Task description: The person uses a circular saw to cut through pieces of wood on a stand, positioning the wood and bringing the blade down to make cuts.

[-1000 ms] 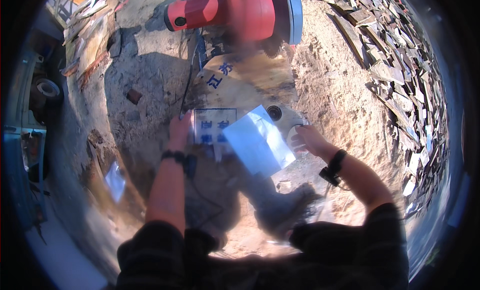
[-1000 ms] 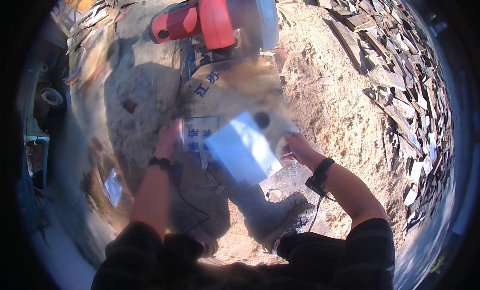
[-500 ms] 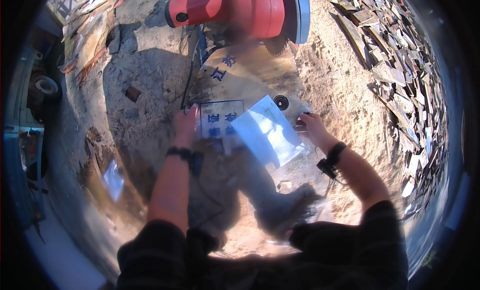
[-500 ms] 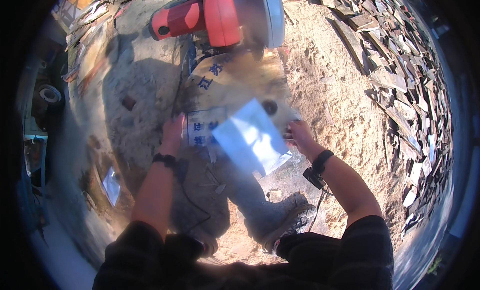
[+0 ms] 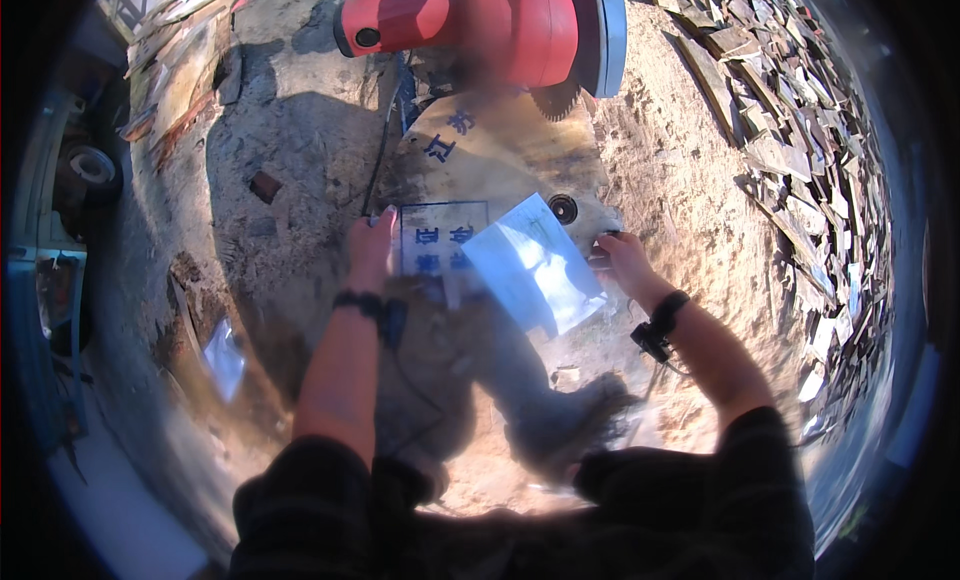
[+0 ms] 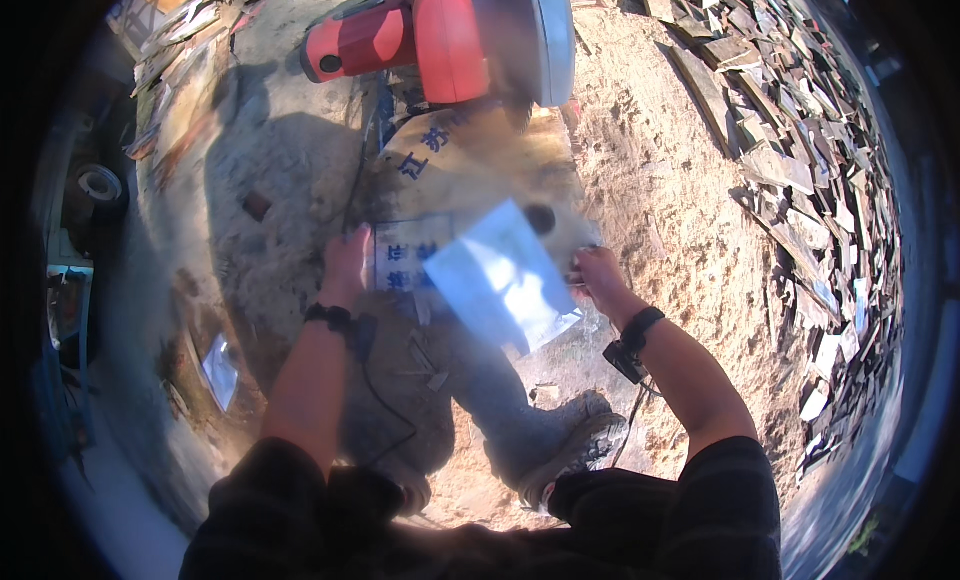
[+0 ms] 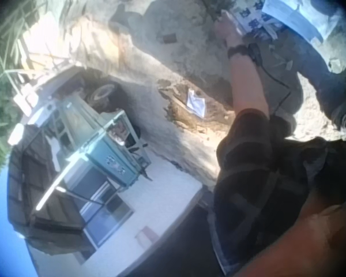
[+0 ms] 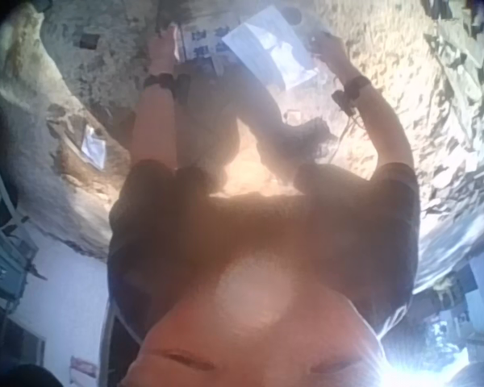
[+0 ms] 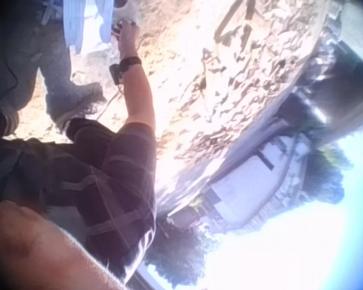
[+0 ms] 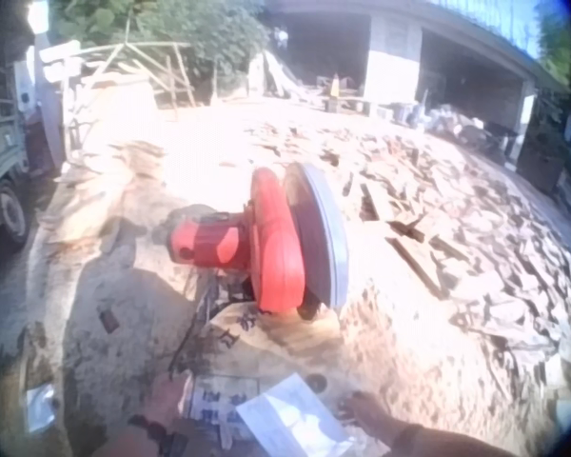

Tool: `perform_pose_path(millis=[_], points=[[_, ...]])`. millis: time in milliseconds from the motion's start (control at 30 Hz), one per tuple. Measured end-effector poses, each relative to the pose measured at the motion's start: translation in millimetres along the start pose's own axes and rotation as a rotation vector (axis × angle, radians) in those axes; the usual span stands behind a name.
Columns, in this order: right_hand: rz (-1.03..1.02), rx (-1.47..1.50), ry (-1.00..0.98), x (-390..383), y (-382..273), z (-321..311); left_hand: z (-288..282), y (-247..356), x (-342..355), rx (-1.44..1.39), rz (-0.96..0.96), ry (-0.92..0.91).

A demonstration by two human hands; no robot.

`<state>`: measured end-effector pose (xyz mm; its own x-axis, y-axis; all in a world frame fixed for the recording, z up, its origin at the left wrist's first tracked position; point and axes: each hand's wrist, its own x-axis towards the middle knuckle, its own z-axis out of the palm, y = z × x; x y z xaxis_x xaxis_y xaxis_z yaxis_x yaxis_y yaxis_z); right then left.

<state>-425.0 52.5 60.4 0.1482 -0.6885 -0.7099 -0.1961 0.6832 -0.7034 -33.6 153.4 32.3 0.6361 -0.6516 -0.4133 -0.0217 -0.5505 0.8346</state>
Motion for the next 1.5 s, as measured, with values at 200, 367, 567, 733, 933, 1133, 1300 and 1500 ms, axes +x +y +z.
perform_pose_path(millis=[200, 367, 567, 733, 933, 1133, 1300, 1500], points=[[0.022, 0.046, 0.002, -5.8, -4.7, 3.3, 4.7, 3.0, -2.7, 0.002, 0.03, 0.054], [-0.031, 0.015, 0.035, 0.2, -6.0, 1.1, 6.3, 6.0, 2.6, 0.045, 0.073, 0.066], [-0.074, -0.022, 0.056, 18.8, -11.4, -5.5, 25.1, -7.4, 12.7, -0.035, 0.125, 0.047], [-0.058, -0.058, 0.074, 14.7, -16.5, 1.0, 28.0, 4.9, 3.0, -0.211, 0.092, -0.06], [-0.061, -0.063, 0.059, 20.1, -14.1, -5.5, 26.9, 14.6, 1.2, -0.158, 0.024, -0.087], [-0.124, -0.019, 0.054, 26.5, -14.4, -11.1, 37.2, -12.9, 14.0, -0.04, 0.084, 0.029], [-0.141, -0.03, 0.063, 27.9, -14.0, -15.7, 38.6, 3.5, -1.2, -0.223, 0.065, -0.071], [-0.155, -0.017, 0.076, 24.0, -11.9, -16.2, 41.3, 18.8, -11.9, -0.16, 0.056, -0.052]])
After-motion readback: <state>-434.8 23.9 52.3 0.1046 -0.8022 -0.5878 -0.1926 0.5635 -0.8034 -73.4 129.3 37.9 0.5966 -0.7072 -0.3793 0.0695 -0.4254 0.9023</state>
